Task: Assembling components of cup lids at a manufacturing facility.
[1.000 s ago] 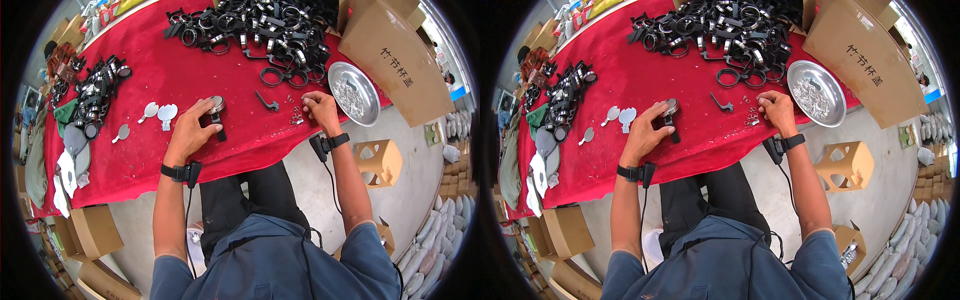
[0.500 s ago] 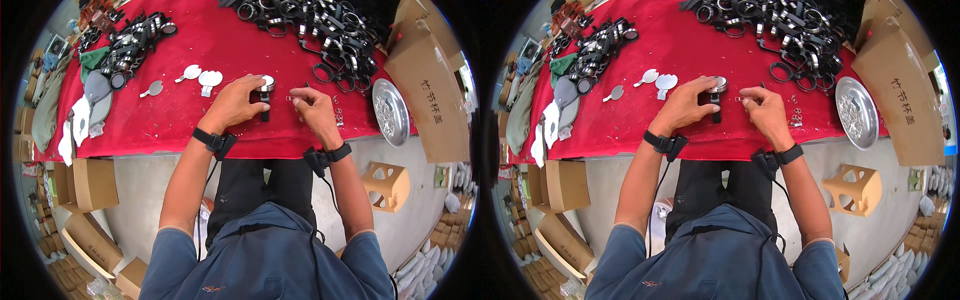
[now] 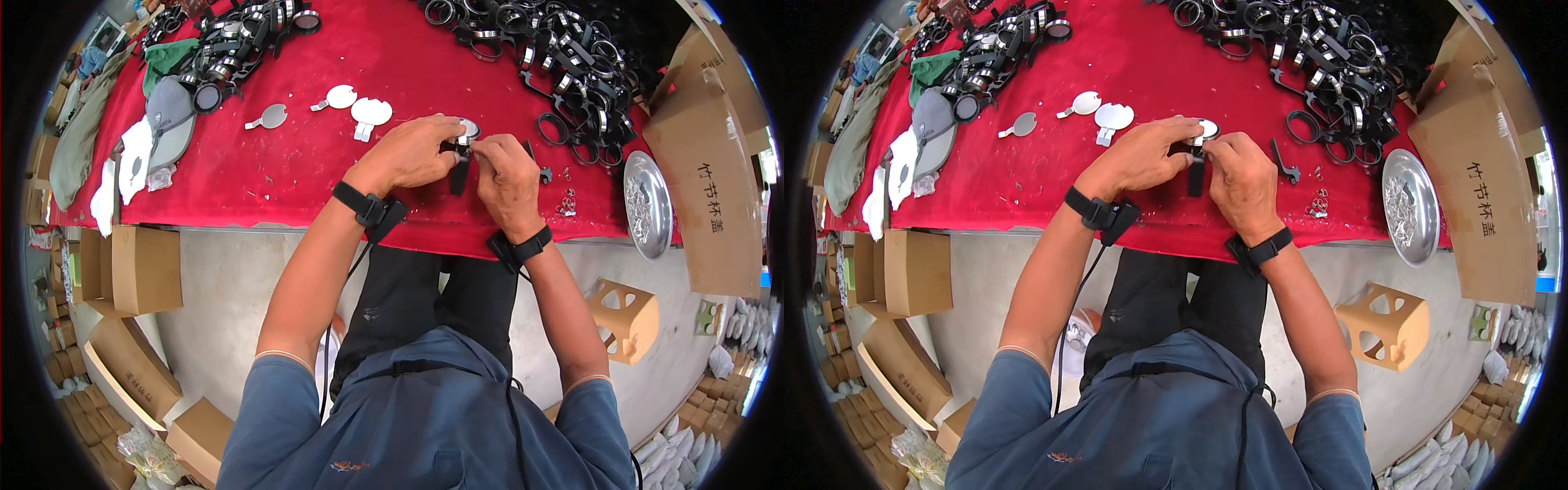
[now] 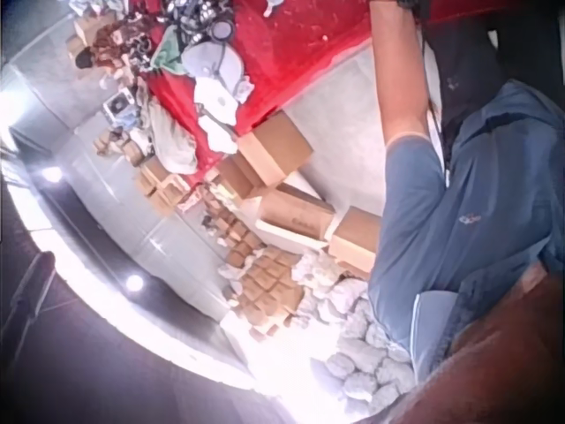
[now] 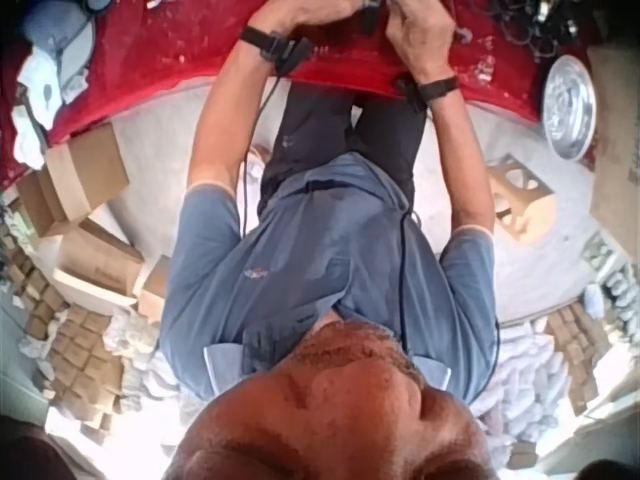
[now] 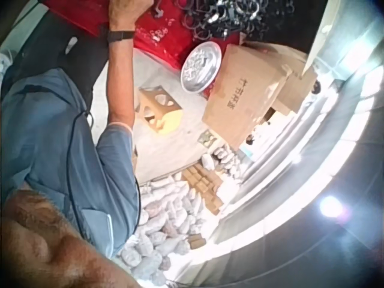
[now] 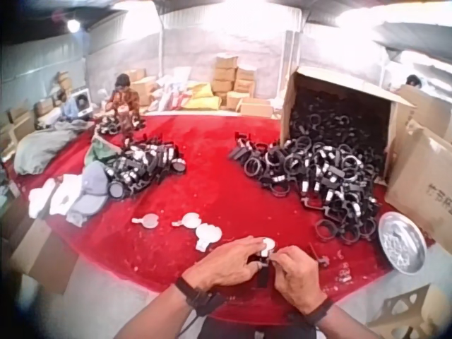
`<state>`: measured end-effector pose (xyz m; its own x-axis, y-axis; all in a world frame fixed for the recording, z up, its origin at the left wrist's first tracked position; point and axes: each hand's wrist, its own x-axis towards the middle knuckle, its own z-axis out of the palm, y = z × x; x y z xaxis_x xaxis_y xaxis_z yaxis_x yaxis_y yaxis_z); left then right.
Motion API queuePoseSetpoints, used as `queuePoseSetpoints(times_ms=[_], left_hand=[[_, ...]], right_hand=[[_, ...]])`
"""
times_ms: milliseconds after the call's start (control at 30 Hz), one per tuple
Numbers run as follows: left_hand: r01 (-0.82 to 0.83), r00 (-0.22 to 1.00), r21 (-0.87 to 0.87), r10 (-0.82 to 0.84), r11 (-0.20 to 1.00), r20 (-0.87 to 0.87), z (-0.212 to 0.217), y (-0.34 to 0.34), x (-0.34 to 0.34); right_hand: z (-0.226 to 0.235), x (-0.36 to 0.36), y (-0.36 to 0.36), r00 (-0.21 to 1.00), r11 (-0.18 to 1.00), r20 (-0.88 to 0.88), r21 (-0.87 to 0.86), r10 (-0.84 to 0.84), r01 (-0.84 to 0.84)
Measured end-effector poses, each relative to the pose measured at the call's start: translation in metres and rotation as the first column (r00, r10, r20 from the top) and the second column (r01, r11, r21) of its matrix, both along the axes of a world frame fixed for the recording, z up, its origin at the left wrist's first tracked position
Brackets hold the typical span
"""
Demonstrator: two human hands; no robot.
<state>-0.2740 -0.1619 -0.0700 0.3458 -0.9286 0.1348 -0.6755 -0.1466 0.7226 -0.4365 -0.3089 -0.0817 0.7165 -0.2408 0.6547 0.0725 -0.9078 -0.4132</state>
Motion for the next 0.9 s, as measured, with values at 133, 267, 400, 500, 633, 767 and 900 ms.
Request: queuePoseSetpoints(times_ms=[133, 267, 400, 500, 633, 767, 900], left_hand=[[0.012, 0.999, -0.041, -0.013, 0.999, -0.039, -0.005, -0.001, 0.002], [0.013, 1.0, -0.048, -0.013, 0.999, -0.013, -0.008, 0.0, 0.003], [0.007, 1.0, -0.052, -0.007, 0.999, 0.009, -0.007, -0.003, 0.003], [-0.013, 1.0, -0.031, 0.014, 0.999, 0.017, -0.005, -0.004, 0.0], [-0.019, 1.0, -0.03, 0.019, 0.999, 0.014, -0.006, -0.006, -0.001], [-0.011, 0.999, -0.048, 0.013, 0.999, 0.039, -0.007, -0.005, -0.001], [-0.011, 0.998, -0.046, 0.014, 0.999, 0.06, -0.008, -0.007, 0.0]], right_hand=[[-0.002, 0.005, -0.002, 1.0, 0.995, 0.025, -0.099, 0.01, -0.007], [0.0, 0.009, -0.003, 0.999, 0.98, 0.019, -0.196, 0.034, -0.03], [-0.003, 0.01, -0.003, 0.999, 0.97, 0.037, -0.243, 0.036, -0.026], [-0.004, 0.008, -0.005, 0.997, 0.958, 0.062, -0.284, 0.052, -0.033], [-0.005, 0.006, -0.006, 0.994, 0.947, 0.076, -0.318, 0.077, -0.049], [-0.007, 0.007, -0.008, 0.99, 0.949, 0.111, -0.313, 0.082, -0.044], [-0.012, 0.006, -0.011, 0.988, 0.949, 0.114, -0.308, 0.107, -0.067]])
